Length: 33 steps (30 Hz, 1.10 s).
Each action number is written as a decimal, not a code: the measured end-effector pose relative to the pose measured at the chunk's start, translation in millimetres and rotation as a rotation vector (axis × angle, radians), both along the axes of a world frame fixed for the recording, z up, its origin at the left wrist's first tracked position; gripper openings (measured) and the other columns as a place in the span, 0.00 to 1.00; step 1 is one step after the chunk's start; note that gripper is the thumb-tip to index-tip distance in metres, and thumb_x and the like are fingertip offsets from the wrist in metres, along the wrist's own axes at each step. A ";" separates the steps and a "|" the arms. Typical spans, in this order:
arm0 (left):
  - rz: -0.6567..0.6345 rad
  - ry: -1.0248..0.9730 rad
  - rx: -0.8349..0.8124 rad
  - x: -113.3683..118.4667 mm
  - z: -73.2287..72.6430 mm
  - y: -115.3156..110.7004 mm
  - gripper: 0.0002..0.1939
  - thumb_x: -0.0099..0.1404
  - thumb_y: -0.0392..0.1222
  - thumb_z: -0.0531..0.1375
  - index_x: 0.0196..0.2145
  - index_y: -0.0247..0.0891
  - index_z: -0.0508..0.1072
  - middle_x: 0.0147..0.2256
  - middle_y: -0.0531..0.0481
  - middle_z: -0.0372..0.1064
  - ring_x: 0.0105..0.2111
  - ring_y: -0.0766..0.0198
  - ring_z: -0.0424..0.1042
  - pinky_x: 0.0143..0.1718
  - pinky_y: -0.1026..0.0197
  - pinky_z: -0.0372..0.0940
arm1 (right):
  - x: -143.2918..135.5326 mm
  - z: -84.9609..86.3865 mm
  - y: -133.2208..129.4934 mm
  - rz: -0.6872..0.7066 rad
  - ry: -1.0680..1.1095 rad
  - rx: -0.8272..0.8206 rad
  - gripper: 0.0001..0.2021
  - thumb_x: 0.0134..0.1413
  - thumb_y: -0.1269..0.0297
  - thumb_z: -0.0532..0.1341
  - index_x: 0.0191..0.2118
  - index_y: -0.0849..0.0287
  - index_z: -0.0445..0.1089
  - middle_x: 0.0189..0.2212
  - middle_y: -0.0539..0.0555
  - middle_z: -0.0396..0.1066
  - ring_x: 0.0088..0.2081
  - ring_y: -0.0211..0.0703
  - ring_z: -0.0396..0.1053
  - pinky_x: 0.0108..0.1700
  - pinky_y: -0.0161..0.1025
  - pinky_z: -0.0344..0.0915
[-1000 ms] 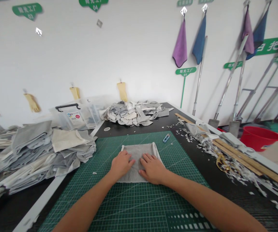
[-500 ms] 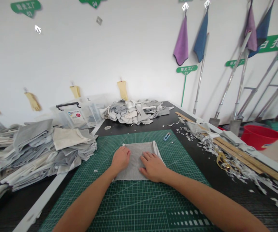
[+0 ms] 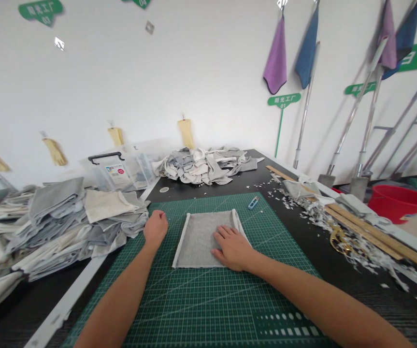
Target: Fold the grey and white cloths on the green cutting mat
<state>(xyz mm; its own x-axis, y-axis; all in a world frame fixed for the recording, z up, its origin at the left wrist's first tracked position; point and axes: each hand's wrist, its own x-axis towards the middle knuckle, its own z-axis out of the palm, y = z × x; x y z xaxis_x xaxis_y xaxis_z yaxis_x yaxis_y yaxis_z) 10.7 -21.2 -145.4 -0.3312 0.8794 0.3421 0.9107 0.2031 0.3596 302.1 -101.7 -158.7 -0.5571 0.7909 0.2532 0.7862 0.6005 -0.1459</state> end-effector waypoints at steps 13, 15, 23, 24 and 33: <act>-0.364 -0.385 -0.061 39.5 -29.3 6.7 0.28 0.58 0.54 0.56 0.50 0.33 0.65 0.50 0.36 0.65 0.52 0.50 0.63 0.53 0.53 0.53 | -2.3 3.4 -4.4 0.089 -0.058 0.057 0.26 0.59 0.49 0.46 0.56 0.62 0.59 0.57 0.62 0.57 0.57 0.57 0.52 0.55 0.53 0.50; -0.425 -0.471 -0.081 50.2 -32.9 9.3 0.31 0.57 0.53 0.58 0.54 0.32 0.61 0.51 0.35 0.64 0.52 0.53 0.63 0.52 0.55 0.55 | -2.6 3.6 -6.0 0.134 -0.065 0.056 0.26 0.59 0.50 0.46 0.56 0.61 0.58 0.58 0.62 0.56 0.58 0.58 0.52 0.55 0.54 0.50; -0.506 -0.856 -0.099 64.1 -19.7 7.6 0.26 0.56 0.44 0.60 0.51 0.33 0.63 0.40 0.42 0.71 0.33 0.61 0.72 0.33 0.62 0.65 | -4.3 4.3 -7.7 0.159 -0.049 0.023 0.25 0.59 0.51 0.45 0.57 0.60 0.57 0.59 0.61 0.55 0.59 0.57 0.51 0.56 0.55 0.48; -0.503 -0.858 -0.104 62.9 -17.6 6.3 0.22 0.55 0.45 0.60 0.46 0.33 0.68 0.37 0.44 0.72 0.31 0.62 0.72 0.32 0.62 0.64 | -3.8 4.9 -7.3 0.159 -0.046 0.025 0.26 0.59 0.50 0.46 0.57 0.60 0.57 0.59 0.61 0.55 0.59 0.57 0.51 0.56 0.54 0.48; -0.269 -0.642 -0.064 47.0 -12.3 2.0 0.14 0.53 0.49 0.58 0.27 0.33 0.70 0.25 0.50 0.67 0.26 0.64 0.65 0.25 0.65 0.55 | 5.5 5.4 2.7 0.039 0.026 -0.039 0.27 0.57 0.46 0.46 0.55 0.58 0.60 0.57 0.60 0.57 0.58 0.55 0.52 0.58 0.52 0.45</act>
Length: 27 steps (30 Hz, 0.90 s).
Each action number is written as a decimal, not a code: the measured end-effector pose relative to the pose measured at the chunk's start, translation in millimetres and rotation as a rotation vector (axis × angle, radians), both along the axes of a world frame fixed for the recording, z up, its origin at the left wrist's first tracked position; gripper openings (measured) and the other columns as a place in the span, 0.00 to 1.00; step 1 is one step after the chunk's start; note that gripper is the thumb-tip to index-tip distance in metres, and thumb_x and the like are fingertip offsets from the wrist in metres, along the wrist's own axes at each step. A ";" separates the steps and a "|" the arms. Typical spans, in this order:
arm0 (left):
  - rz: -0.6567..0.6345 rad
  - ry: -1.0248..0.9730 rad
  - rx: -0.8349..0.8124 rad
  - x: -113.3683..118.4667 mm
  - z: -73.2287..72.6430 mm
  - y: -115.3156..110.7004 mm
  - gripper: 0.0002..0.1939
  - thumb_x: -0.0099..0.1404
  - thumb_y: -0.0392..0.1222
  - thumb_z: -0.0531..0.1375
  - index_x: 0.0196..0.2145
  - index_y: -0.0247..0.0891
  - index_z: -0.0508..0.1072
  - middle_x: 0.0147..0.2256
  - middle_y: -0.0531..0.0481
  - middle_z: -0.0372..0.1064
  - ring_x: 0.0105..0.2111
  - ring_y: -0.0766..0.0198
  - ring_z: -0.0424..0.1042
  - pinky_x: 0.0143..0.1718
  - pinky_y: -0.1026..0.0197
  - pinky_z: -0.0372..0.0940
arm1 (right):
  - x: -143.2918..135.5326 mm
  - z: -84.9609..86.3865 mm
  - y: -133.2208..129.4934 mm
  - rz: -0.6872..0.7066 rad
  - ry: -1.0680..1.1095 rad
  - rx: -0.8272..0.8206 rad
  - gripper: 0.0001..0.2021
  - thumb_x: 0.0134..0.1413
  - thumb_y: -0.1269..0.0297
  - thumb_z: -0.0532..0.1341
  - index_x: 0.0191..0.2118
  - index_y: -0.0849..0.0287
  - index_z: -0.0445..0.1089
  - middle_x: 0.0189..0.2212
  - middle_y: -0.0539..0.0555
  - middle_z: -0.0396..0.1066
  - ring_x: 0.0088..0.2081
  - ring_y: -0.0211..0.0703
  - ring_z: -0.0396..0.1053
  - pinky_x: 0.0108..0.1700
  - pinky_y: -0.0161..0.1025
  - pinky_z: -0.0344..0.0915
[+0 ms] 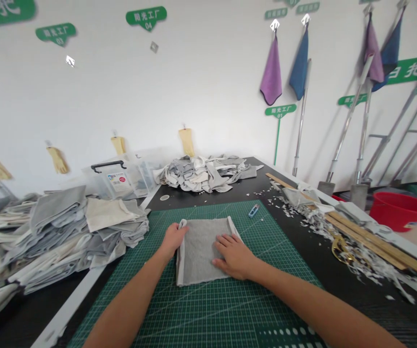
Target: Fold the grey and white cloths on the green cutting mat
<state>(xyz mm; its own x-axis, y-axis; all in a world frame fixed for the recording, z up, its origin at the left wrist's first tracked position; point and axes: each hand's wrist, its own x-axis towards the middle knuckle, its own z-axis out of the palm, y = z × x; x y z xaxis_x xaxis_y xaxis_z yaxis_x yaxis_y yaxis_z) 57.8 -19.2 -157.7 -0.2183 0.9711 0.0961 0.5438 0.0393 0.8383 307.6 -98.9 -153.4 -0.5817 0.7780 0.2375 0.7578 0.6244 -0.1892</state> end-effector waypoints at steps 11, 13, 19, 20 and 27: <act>-0.038 0.286 0.012 -1.2 -0.1 1.9 0.09 0.54 0.44 0.56 0.28 0.35 0.69 0.27 0.49 0.69 0.28 0.63 0.66 0.27 0.65 0.52 | -3.5 -4.3 -1.7 -0.036 0.030 -0.001 0.27 0.56 0.47 0.48 0.55 0.60 0.60 0.58 0.61 0.56 0.59 0.53 0.51 0.60 0.51 0.41; -0.048 0.315 0.014 0.3 -1.3 2.3 0.12 0.50 0.46 0.59 0.29 0.36 0.69 0.30 0.47 0.69 0.30 0.61 0.66 0.29 0.65 0.52 | -4.0 -4.4 -1.9 -0.038 0.028 0.004 0.27 0.57 0.47 0.48 0.55 0.61 0.60 0.58 0.61 0.56 0.59 0.53 0.51 0.60 0.51 0.41; -0.019 0.340 -0.015 -4.1 -2.8 2.8 0.04 0.49 0.41 0.58 0.23 0.38 0.68 0.25 0.47 0.68 0.28 0.59 0.66 0.28 0.64 0.51 | -4.4 -4.5 -2.3 -0.036 0.028 0.006 0.27 0.57 0.48 0.48 0.55 0.61 0.59 0.58 0.61 0.56 0.59 0.53 0.51 0.60 0.51 0.42; -0.005 0.332 -0.018 -6.1 -2.4 2.8 0.05 0.50 0.41 0.57 0.22 0.38 0.68 0.24 0.47 0.67 0.28 0.59 0.66 0.27 0.64 0.50 | -4.5 -4.5 -2.5 -0.036 0.027 0.003 0.27 0.57 0.48 0.48 0.55 0.61 0.59 0.58 0.61 0.56 0.59 0.53 0.51 0.60 0.52 0.41; 0.040 0.163 -0.104 -17.3 -2.2 3.2 0.05 0.49 0.40 0.57 0.20 0.36 0.68 0.16 0.53 0.61 0.19 0.65 0.62 0.21 0.66 0.49 | -5.0 -5.0 -3.8 -0.017 0.036 -0.005 0.27 0.58 0.48 0.47 0.56 0.61 0.58 0.58 0.61 0.56 0.59 0.53 0.50 0.60 0.52 0.42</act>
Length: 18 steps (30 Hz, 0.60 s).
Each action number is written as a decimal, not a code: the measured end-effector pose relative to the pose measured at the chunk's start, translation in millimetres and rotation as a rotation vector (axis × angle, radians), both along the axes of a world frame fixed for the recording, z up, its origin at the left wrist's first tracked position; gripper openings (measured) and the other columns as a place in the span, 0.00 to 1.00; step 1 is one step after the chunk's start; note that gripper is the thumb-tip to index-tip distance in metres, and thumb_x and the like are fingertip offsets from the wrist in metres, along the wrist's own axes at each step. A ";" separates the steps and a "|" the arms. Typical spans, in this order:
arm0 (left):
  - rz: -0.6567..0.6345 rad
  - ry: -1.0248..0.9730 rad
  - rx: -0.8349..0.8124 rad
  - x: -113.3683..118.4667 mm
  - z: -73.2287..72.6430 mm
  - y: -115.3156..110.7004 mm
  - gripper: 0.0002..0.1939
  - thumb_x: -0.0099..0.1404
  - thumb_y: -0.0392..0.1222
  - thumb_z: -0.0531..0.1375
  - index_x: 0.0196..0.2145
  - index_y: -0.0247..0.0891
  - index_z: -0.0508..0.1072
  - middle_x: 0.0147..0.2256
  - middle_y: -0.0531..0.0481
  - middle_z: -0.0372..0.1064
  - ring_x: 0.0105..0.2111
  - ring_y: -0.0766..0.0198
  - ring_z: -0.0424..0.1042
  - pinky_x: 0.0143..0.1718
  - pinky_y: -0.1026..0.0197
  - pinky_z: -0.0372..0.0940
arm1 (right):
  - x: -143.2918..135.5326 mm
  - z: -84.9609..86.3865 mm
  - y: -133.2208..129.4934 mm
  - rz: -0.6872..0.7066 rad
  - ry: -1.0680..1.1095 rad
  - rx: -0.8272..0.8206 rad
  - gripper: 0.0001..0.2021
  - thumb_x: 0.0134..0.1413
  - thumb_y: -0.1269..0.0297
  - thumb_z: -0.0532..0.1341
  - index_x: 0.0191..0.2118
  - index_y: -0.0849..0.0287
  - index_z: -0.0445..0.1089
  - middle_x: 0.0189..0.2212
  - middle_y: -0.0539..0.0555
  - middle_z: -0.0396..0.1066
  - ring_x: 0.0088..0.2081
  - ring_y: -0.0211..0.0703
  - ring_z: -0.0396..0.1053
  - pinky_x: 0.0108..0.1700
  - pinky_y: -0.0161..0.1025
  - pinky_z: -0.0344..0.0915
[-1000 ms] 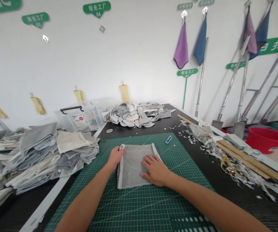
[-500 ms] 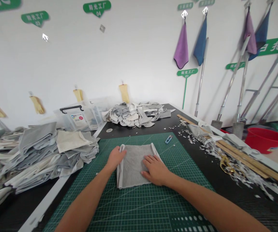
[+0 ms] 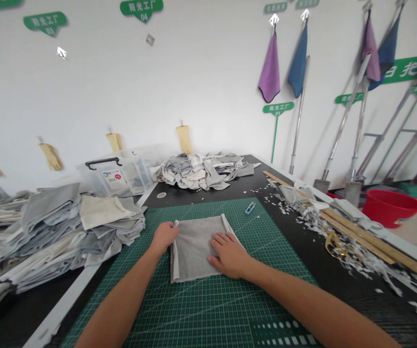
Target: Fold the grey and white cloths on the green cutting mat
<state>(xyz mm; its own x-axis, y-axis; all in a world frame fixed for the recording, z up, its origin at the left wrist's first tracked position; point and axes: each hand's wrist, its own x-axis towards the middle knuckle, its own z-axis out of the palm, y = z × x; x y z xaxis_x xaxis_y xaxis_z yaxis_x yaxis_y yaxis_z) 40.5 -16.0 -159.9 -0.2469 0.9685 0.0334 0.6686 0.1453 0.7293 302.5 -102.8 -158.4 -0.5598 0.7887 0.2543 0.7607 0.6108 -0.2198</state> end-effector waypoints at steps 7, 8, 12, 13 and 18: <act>0.035 -0.257 -0.081 -1.7 -0.3 0.3 0.10 0.50 0.44 0.57 0.24 0.33 0.69 0.18 0.52 0.63 0.18 0.65 0.63 0.19 0.66 0.54 | 1.1 2.2 -1.4 0.006 -0.001 -0.024 0.26 0.58 0.48 0.47 0.56 0.61 0.58 0.58 0.61 0.56 0.59 0.53 0.50 0.59 0.54 0.42; 0.031 -0.290 -0.085 -1.6 0.9 -0.3 0.10 0.50 0.45 0.57 0.24 0.33 0.69 0.19 0.51 0.64 0.19 0.65 0.64 0.19 0.65 0.55 | 1.3 2.8 -1.6 0.004 0.002 -0.026 0.26 0.58 0.49 0.47 0.55 0.61 0.58 0.58 0.61 0.56 0.59 0.53 0.50 0.59 0.53 0.41; -0.003 -0.399 -0.091 0.8 10.1 -6.0 0.10 0.50 0.45 0.58 0.25 0.34 0.69 0.19 0.51 0.64 0.18 0.66 0.64 0.18 0.66 0.56 | 2.5 4.5 -1.7 0.008 0.018 -0.035 0.26 0.57 0.48 0.48 0.55 0.61 0.59 0.58 0.61 0.56 0.59 0.52 0.51 0.60 0.52 0.41; -0.016 -0.419 -0.088 2.5 13.5 -8.2 0.10 0.50 0.45 0.58 0.26 0.34 0.69 0.18 0.53 0.63 0.17 0.67 0.62 0.17 0.67 0.55 | 3.0 4.8 -1.7 0.009 0.026 -0.035 0.26 0.58 0.48 0.47 0.55 0.61 0.59 0.57 0.61 0.57 0.59 0.52 0.51 0.59 0.52 0.41; -0.116 -0.505 -0.065 23.0 34.5 -17.0 0.15 0.53 0.42 0.58 0.39 0.36 0.68 0.20 0.55 0.61 0.15 0.70 0.60 0.14 0.67 0.55 | 4.5 9.8 -3.3 0.019 0.070 -0.050 0.25 0.59 0.48 0.46 0.50 0.62 0.63 0.55 0.62 0.59 0.58 0.52 0.53 0.59 0.51 0.43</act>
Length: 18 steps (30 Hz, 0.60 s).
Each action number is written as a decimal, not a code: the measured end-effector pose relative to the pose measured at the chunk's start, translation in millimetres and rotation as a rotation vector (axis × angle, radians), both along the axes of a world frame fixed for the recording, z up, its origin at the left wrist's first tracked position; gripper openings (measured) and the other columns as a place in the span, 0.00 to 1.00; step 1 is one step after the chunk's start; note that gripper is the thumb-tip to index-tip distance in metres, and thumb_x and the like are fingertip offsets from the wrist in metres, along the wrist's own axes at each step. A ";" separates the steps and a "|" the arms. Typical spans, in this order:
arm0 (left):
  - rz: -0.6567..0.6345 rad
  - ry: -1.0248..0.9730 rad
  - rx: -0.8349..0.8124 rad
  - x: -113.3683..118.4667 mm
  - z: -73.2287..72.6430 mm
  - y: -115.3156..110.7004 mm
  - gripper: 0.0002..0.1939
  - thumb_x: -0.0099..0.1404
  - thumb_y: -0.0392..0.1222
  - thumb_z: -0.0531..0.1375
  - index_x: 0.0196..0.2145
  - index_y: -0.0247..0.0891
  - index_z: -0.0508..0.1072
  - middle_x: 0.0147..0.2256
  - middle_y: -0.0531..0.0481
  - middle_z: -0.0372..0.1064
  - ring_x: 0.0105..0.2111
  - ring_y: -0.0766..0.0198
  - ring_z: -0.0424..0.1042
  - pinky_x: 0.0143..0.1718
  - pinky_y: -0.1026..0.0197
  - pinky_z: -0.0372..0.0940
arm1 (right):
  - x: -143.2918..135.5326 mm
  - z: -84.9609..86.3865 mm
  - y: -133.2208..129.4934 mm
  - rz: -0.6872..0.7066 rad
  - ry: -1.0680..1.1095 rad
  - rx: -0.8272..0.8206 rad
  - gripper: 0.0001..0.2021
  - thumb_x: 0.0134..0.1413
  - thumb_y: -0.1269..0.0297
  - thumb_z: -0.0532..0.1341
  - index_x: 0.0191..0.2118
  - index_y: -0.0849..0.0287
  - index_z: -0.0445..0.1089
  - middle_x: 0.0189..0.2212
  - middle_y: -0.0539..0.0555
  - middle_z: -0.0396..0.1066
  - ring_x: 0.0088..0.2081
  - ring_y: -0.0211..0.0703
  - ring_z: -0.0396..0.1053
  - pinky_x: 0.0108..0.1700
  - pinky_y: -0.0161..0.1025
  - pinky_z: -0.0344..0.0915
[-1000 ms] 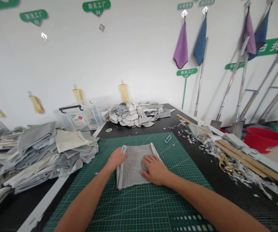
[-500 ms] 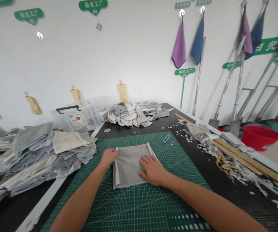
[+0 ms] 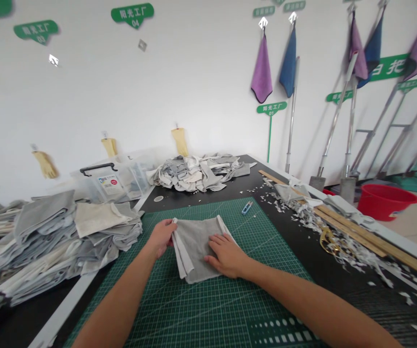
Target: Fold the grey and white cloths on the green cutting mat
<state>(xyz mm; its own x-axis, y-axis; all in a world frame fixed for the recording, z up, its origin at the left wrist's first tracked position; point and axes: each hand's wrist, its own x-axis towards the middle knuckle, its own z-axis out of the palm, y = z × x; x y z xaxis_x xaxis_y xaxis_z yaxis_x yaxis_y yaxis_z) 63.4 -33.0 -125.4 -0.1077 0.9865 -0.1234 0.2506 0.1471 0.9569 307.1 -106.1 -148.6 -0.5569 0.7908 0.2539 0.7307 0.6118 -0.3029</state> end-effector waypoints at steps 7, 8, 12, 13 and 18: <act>-0.131 -0.049 0.000 65.5 16.2 6.3 0.20 0.53 0.43 0.59 0.44 0.36 0.65 0.21 0.54 0.64 0.15 0.68 0.64 0.13 0.67 0.58 | 3.5 9.4 4.2 -0.013 0.389 -0.228 0.25 0.64 0.54 0.36 0.44 0.61 0.66 0.39 0.56 0.71 0.42 0.43 0.67 0.53 0.44 0.55; -0.146 -0.050 -0.007 76.1 15.4 7.9 0.21 0.53 0.43 0.60 0.44 0.36 0.64 0.21 0.53 0.65 0.15 0.67 0.65 0.13 0.67 0.58 | 4.6 9.4 6.7 -0.025 0.481 -0.272 0.27 0.64 0.55 0.34 0.43 0.61 0.66 0.37 0.55 0.72 0.41 0.42 0.68 0.50 0.42 0.58; -0.177 -0.052 -0.036 112.5 5.2 12.5 0.24 0.51 0.43 0.63 0.45 0.34 0.64 0.23 0.51 0.67 0.16 0.65 0.67 0.14 0.66 0.59 | 7.9 6.3 17.8 -0.041 0.712 -0.351 0.22 0.62 0.53 0.42 0.45 0.61 0.66 0.40 0.55 0.71 0.42 0.42 0.68 0.45 0.39 0.62; -0.176 -0.056 -0.043 119.2 1.9 13.1 0.25 0.51 0.43 0.63 0.46 0.33 0.64 0.23 0.50 0.68 0.17 0.65 0.67 0.15 0.66 0.59 | 8.2 5.3 20.4 -0.063 0.713 -0.357 0.21 0.60 0.52 0.47 0.47 0.61 0.65 0.41 0.55 0.71 0.42 0.43 0.68 0.43 0.38 0.63; -0.170 -0.093 -0.079 135.4 -7.7 13.7 0.30 0.52 0.45 0.63 0.50 0.32 0.61 0.27 0.47 0.71 0.21 0.63 0.71 0.19 0.65 0.63 | 9.1 2.6 32.3 -0.284 0.442 -0.301 0.18 0.54 0.51 0.54 0.42 0.61 0.66 0.38 0.55 0.72 0.37 0.43 0.69 0.35 0.35 0.63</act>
<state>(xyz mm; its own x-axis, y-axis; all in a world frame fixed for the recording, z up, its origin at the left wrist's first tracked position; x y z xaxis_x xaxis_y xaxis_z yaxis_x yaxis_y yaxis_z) 198.9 -19.3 -133.1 0.0753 0.9764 -0.2024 0.1898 0.1852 0.9642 316.2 -73.8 -146.0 -0.2061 0.9661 0.1554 0.6186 0.2517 -0.7443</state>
